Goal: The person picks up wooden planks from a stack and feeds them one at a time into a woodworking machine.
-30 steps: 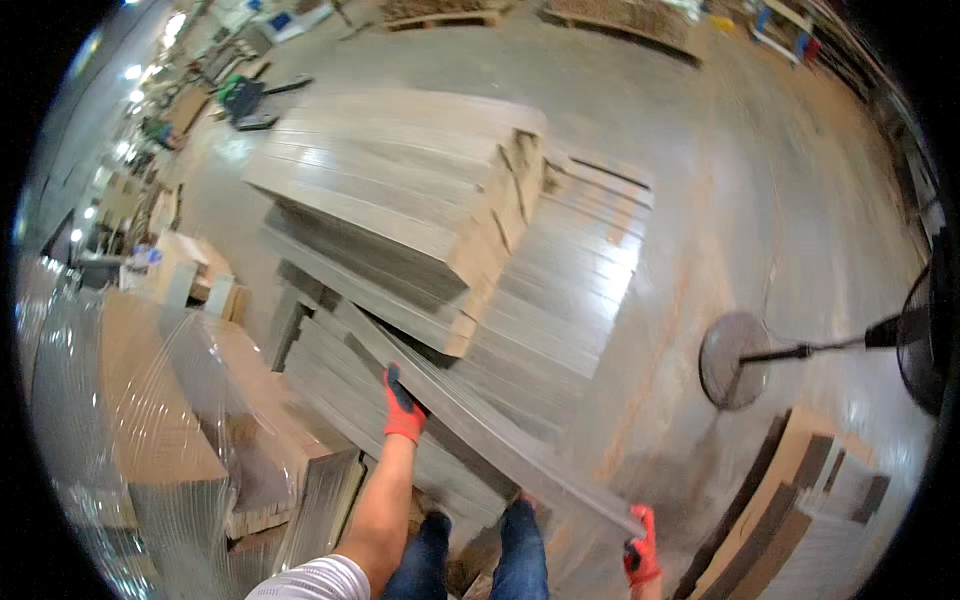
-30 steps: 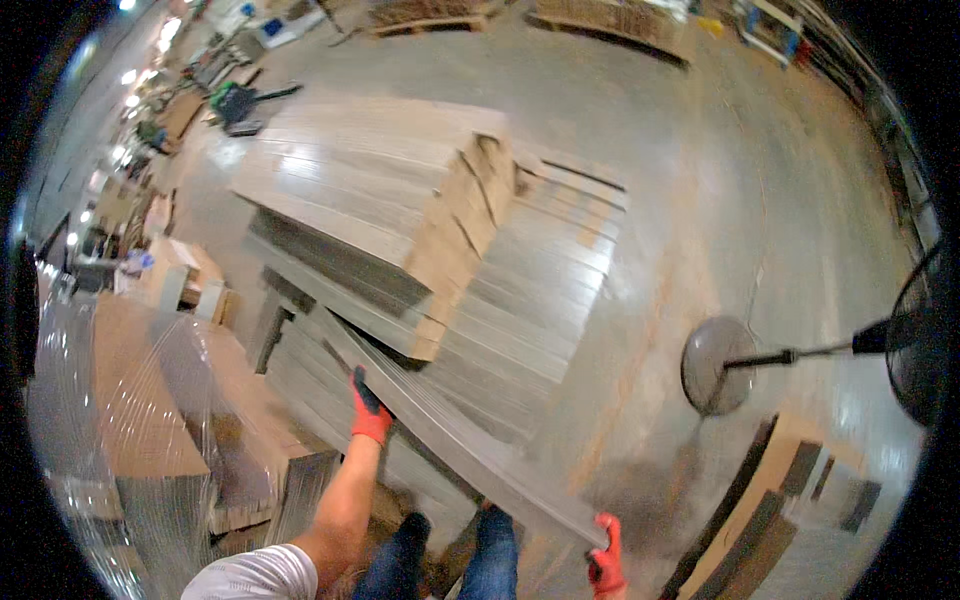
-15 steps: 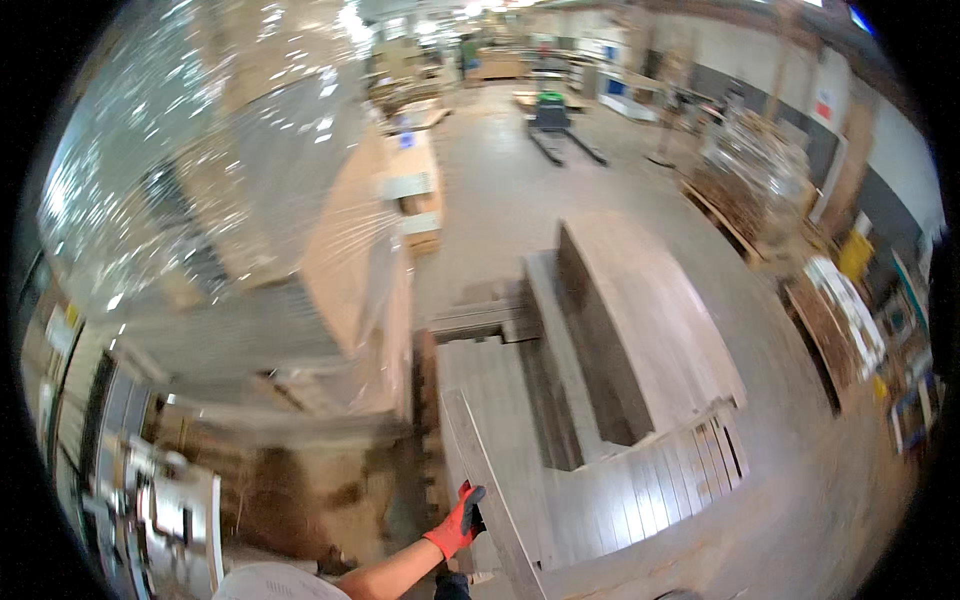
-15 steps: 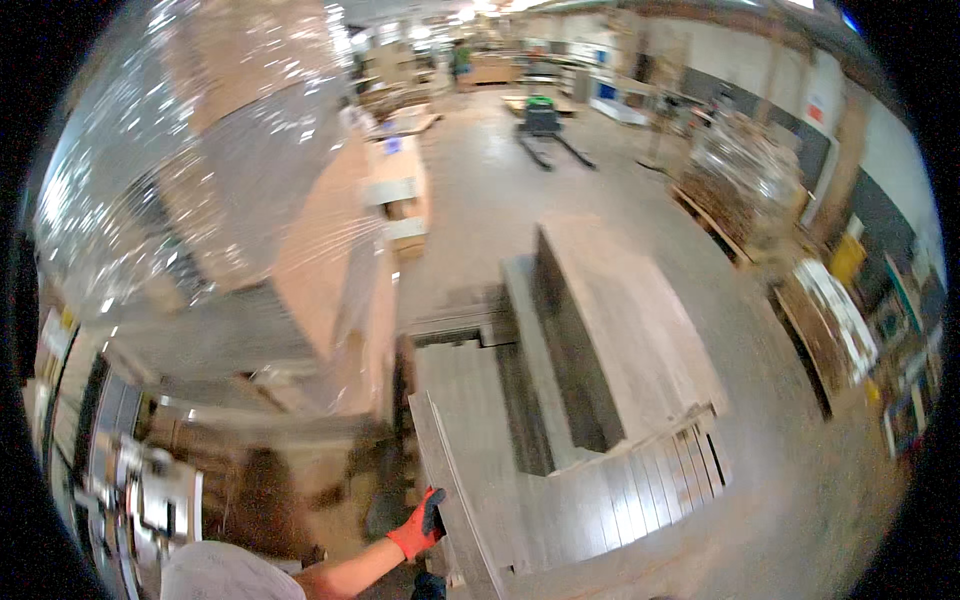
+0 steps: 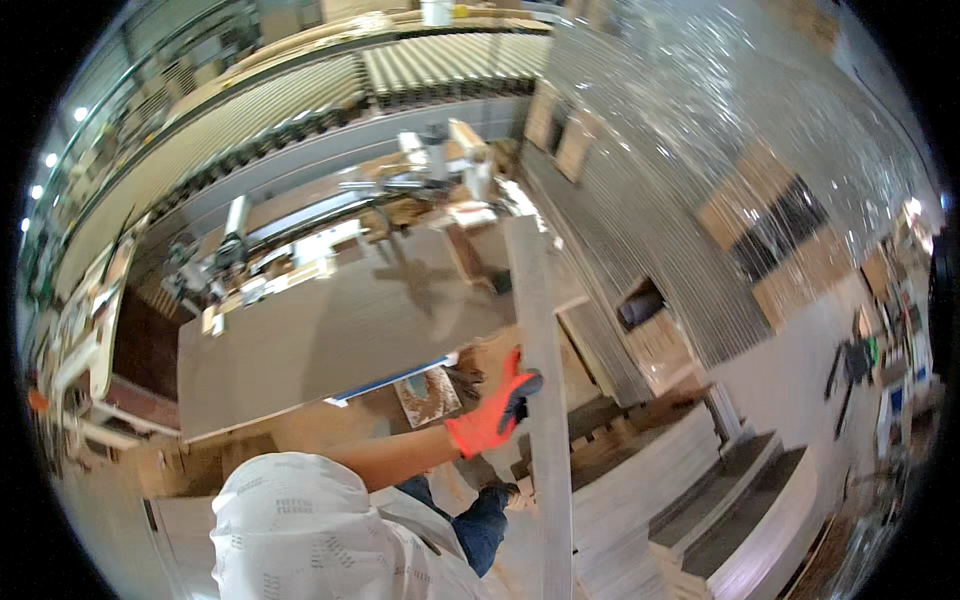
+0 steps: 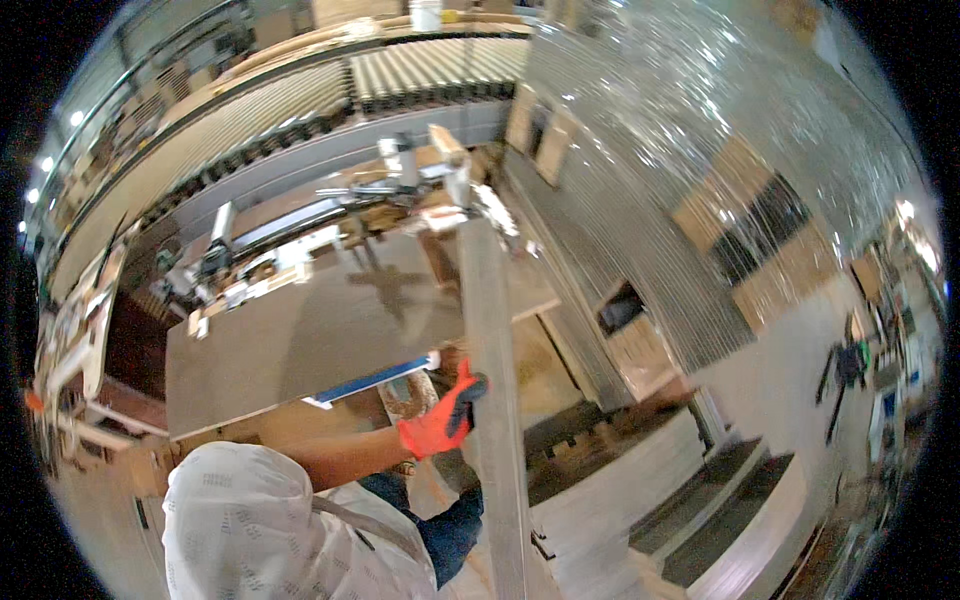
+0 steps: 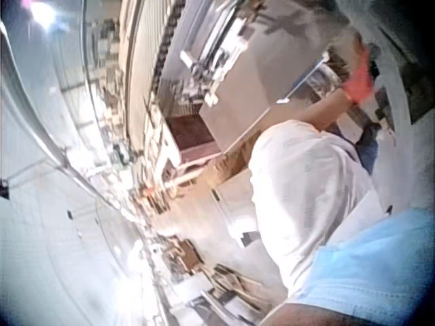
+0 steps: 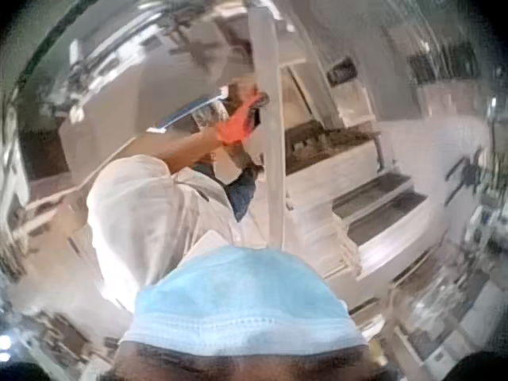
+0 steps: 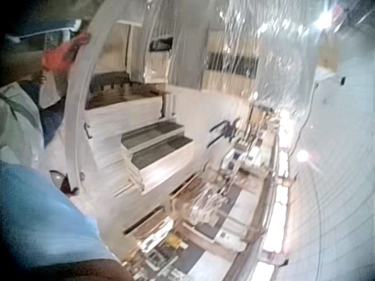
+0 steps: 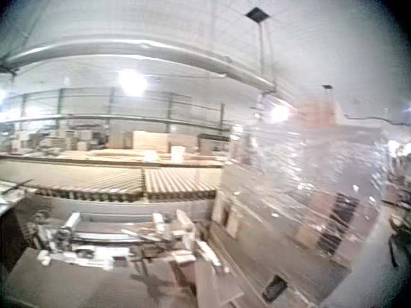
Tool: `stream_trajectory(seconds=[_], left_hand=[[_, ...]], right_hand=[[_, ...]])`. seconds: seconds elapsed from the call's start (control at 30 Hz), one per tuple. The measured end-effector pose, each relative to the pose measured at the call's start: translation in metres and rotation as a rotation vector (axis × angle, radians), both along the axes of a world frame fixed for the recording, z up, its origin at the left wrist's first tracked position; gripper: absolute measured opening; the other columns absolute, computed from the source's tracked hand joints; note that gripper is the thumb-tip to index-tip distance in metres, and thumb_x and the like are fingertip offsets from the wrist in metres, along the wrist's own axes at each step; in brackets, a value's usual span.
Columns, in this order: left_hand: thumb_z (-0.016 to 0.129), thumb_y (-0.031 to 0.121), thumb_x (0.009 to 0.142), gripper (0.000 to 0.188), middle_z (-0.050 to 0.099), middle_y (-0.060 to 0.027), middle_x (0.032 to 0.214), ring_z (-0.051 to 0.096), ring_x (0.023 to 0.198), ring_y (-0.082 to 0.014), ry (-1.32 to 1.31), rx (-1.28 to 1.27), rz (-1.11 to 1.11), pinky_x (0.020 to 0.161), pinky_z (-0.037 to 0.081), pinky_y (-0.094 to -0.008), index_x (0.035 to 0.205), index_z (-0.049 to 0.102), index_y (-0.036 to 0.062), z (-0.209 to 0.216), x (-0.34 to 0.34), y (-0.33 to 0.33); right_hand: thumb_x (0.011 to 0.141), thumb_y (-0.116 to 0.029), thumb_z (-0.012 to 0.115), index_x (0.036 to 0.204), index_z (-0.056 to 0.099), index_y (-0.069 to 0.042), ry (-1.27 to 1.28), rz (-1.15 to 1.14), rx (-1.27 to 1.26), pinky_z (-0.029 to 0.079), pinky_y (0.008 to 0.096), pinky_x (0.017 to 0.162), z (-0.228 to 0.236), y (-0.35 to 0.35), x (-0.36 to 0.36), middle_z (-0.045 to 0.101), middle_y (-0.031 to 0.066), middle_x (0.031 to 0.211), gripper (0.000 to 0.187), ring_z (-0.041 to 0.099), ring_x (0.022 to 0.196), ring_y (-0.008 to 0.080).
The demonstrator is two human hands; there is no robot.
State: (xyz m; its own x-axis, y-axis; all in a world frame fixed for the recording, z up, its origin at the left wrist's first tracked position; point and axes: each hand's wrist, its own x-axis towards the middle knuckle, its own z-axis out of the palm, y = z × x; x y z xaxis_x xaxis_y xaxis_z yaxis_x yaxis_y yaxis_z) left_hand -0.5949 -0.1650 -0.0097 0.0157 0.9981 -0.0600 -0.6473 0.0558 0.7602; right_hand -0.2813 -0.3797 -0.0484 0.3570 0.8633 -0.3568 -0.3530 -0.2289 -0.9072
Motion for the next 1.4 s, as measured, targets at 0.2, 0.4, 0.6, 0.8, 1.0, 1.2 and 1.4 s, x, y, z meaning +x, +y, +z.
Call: stream_trajectory(seconds=[0.2,0.4,0.6,0.8,1.0,1.2,1.4], left_hand=[[0.068,0.042,0.106,0.03,0.072,-0.0026,0.123,0.066,0.117,-0.0182,-0.448,-0.132,0.337,0.107,0.053,-0.0384,0.126,0.07,0.0199,-0.038,-0.196,-0.095],[0.068,0.061,0.099,0.049,0.072,-0.0005,0.126,0.065,0.121,-0.0228,-0.446,-0.199,0.811,0.11,0.051,-0.0453,0.126,0.07,0.021,-0.025,-0.323,-0.217],[0.064,0.074,0.094,0.07,0.064,-0.0027,0.144,0.058,0.133,-0.031,-0.375,-0.258,1.059,0.109,0.049,-0.0576,0.145,0.063,0.027,-0.031,-0.345,-0.28],[0.065,0.079,0.091,0.079,0.058,-0.0055,0.151,0.054,0.136,-0.0348,-0.395,-0.264,1.204,0.107,0.047,-0.0632,0.151,0.058,0.0281,-0.013,-0.334,-0.247],[0.07,0.078,0.087,0.082,0.049,-0.0075,0.159,0.044,0.143,-0.0395,-0.358,-0.253,1.372,0.111,0.042,-0.0676,0.154,0.053,0.0338,-0.031,-0.336,-0.21],[0.071,0.072,0.089,0.075,0.038,-0.0129,0.161,0.043,0.142,-0.0449,-0.279,-0.512,1.52,0.108,0.046,-0.0716,0.151,0.049,0.0364,-0.012,-0.313,-0.172],[0.071,0.069,0.089,0.074,0.037,-0.0166,0.161,0.043,0.142,-0.0473,-0.181,-0.507,1.506,0.108,0.049,-0.0729,0.151,0.049,0.0346,-0.023,-0.306,-0.177]], right_hand=[[0.093,-0.052,0.08,0.144,0.059,-0.006,0.043,0.257,-0.012,0.045,0.0394,0.111,0.049,0.019,-0.061,0.059,0.003,0.136,0.072,0.057,0.127,0.0203],[0.094,-0.052,0.08,0.144,0.06,-0.005,0.161,0.431,-0.001,0.047,0.0395,0.11,0.064,0.039,-0.083,0.059,0.0026,0.135,0.072,0.058,0.124,0.0196],[0.112,-0.047,0.061,0.142,0.066,-0.008,0.092,0.775,-0.079,0.052,0.0379,0.106,0.058,0.18,-0.134,0.072,0.0063,0.13,0.049,0.066,0.122,0.0205],[0.109,-0.044,0.065,0.143,0.067,-0.017,0.22,0.967,-0.187,0.053,0.0402,0.109,0.078,0.337,-0.213,0.067,0.0,0.131,0.043,0.064,0.12,0.0162],[0.11,-0.05,0.062,0.146,0.063,-0.016,0.164,1.262,-0.22,0.059,0.0456,0.104,0.039,0.47,-0.268,0.068,0.0047,0.135,0.05,0.066,0.125,0.0221],[0.11,-0.045,0.061,0.145,0.063,-0.014,0.209,1.316,-0.231,0.059,0.0431,0.104,-0.024,0.514,-0.267,0.067,0.0038,0.133,0.047,0.065,0.124,0.0211],[0.113,-0.023,0.057,0.146,0.065,-0.011,0.027,1.166,0.11,0.039,0.031,0.12,0.01,0.494,-0.269,0.063,-0.0009,0.14,0.036,0.056,0.135,0.0157]])
